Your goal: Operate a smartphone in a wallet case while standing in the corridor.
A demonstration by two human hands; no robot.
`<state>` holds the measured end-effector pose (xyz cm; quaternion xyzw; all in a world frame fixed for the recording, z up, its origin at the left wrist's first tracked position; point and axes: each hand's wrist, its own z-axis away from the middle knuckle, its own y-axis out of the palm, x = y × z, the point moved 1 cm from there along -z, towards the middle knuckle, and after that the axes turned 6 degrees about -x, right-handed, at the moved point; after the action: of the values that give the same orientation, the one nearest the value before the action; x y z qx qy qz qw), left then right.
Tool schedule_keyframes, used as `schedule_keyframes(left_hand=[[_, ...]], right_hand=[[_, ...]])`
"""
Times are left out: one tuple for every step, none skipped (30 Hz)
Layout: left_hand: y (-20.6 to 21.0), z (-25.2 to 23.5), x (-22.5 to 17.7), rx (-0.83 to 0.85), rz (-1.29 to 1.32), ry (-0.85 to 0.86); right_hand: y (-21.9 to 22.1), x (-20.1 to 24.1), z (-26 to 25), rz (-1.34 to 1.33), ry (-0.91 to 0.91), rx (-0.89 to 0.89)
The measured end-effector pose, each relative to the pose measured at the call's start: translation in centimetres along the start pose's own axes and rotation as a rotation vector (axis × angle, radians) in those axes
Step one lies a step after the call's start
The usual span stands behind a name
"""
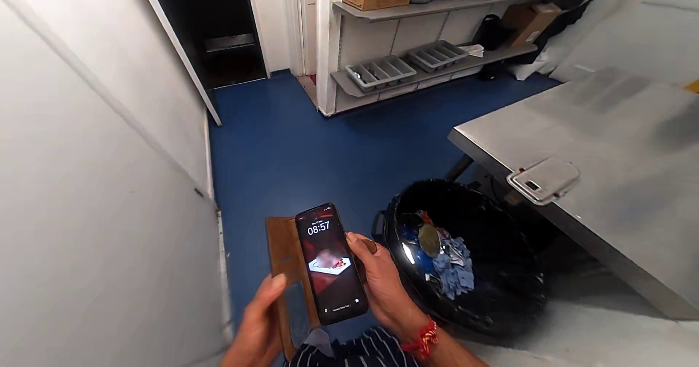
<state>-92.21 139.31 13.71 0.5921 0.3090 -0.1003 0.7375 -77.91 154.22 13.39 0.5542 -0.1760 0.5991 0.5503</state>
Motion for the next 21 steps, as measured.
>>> schedule_keyframes(left_hand=[[-0.3, -1.6, -1.3, -0.024, -0.022, -0.016], [-0.4, -3.1, -2.5, -0.065, -0.048, -0.036], [-0.5, -4.7, -3.5, -0.121, -0.078, -0.050], [-0.7, -6.5, -4.4, -0.149, -0.094, -0.054], [-1.1, -8.3, -5.1, -0.164, -0.103, -0.053], [-1.5, -10.1, -5.8, -0.170, -0.102, -0.053], [-1.9, -11.8, -6.4, -0.173, -0.095, -0.057], [-2.3, -13.5, -7.0, -0.174, -0.091, -0.063], [-2.6, -15.4, -7.4, -0.169, -0.090, -0.071], [-2.9, -17.3, -7.9, -0.159, -0.092, -0.077], [-3.1, -19.4, -8.4, -0.155, -0.091, -0.082], [-3.3, -21.6, -8.8, -0.154, -0.088, -0.088], [-3.6, -23.8, -9.1, -0.152, -0.085, -0.096], [-3.7, -26.0, -9.4, -0.158, -0.091, -0.101], [-3.6, -28.1, -9.8, -0.170, -0.097, -0.106], [-3.2, -30.2, -10.3, -0.199, -0.118, -0.109], [-2.7, -32.2, -10.9, -0.226, -0.141, -0.113], [-2.3, -34.2, -11.4, -0.241, -0.161, -0.118], [-2.0, -36.2, -11.9, -0.256, -0.175, -0.122], [-1.8, -38.2, -12.2, -0.263, -0.180, -0.125], [-1.7, -40.2, -12.5, -0.265, -0.181, -0.131]], right_hand=[[1.1, 0.3, -1.6, 0.001, 0.000, -0.008], [2.1, 0.6, -3.1, 0.001, 0.003, -0.017], [3.0, 0.9, -4.6, -0.005, 0.008, -0.029], [3.8, 1.3, -6.3, -0.013, 0.008, -0.039], [4.5, 1.7, -8.1, -0.016, 0.009, -0.048], [5.1, 1.9, -9.9, -0.021, 0.013, -0.057], [5.6, 2.1, -11.8, -0.024, 0.017, -0.068], [6.0, 2.2, -13.6, -0.022, 0.024, -0.074], [6.3, 2.4, -15.4, -0.022, 0.029, -0.080], [6.6, 2.5, -17.3, -0.026, 0.033, -0.085], [6.8, 2.7, -19.4, -0.034, 0.033, -0.083], [6.9, 2.9, -21.6, -0.040, 0.032, -0.079], [7.0, 3.2, -23.7, -0.042, 0.029, -0.075], [7.0, 3.6, -25.8, -0.037, 0.027, -0.070], [7.0, 4.1, -27.9, -0.031, 0.028, -0.060], [7.1, 4.8, -29.9, -0.018, 0.031, -0.040], [7.2, 5.5, -31.9, -0.007, 0.033, -0.020], [7.3, 6.2, -33.7, 0.006, 0.034, -0.011], [7.4, 7.0, -35.6, 0.026, 0.034, -0.003], [7.4, 7.8, -37.5, 0.043, 0.030, 0.007], [7.5, 8.6, -39.4, 0.056, 0.030, 0.016]])
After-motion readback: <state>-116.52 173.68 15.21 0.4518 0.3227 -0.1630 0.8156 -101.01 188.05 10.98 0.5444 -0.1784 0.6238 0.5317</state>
